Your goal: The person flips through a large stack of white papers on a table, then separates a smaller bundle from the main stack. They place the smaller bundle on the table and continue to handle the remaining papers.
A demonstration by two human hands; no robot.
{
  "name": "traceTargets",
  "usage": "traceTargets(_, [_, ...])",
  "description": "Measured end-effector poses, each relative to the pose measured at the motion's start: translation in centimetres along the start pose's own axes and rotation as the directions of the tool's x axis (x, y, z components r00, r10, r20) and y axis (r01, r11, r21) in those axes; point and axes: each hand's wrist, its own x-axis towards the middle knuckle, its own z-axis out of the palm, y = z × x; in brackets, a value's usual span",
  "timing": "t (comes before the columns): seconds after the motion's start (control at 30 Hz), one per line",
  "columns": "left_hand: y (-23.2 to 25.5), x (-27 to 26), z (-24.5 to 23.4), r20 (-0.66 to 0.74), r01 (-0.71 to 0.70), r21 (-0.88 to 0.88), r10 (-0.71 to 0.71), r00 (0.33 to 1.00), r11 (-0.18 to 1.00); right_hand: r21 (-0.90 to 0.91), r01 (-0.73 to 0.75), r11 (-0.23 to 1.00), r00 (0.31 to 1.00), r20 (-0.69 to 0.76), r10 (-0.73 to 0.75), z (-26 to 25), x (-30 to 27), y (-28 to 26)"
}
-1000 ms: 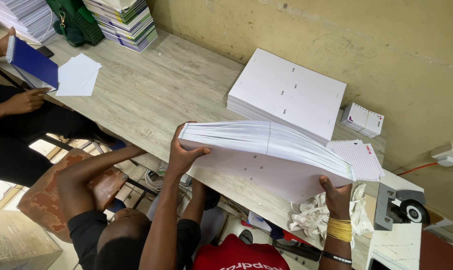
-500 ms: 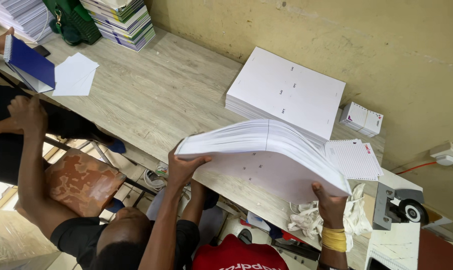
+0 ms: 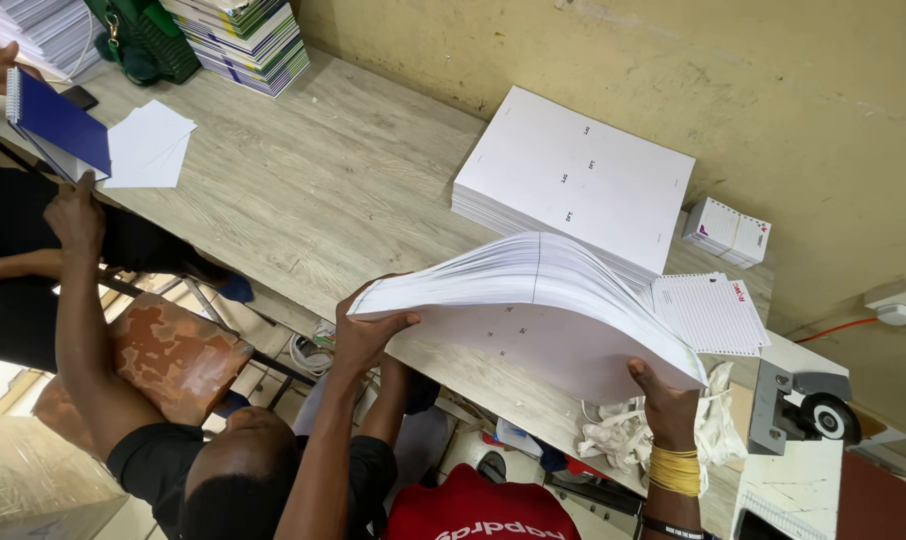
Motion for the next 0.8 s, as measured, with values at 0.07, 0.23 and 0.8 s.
traceTargets(0.07, [0.8,0.0,0.5,-0.038,0.029,-0.001,-0.029,0.999,1.0,-0.051,0.029,0.998,0.999,0.02,-0.028,0.0,-0.3,0.3])
traceTargets(0.23, [0.7,0.4,0.7,-0.087,0.101,-0.016,-0.102,0.991,0.995,-0.05,0.128,0.991,0.992,0.027,-0.127,0.2,0.1,-1.0])
traceTargets(0.8, [-0.2,-1.8,2.3,-0.044,-0.21,-0.032,0.208,0.977,0.977,-0.328,-0.152,0.932,0.988,-0.042,0.147,1.9,-0.8,-6.3])
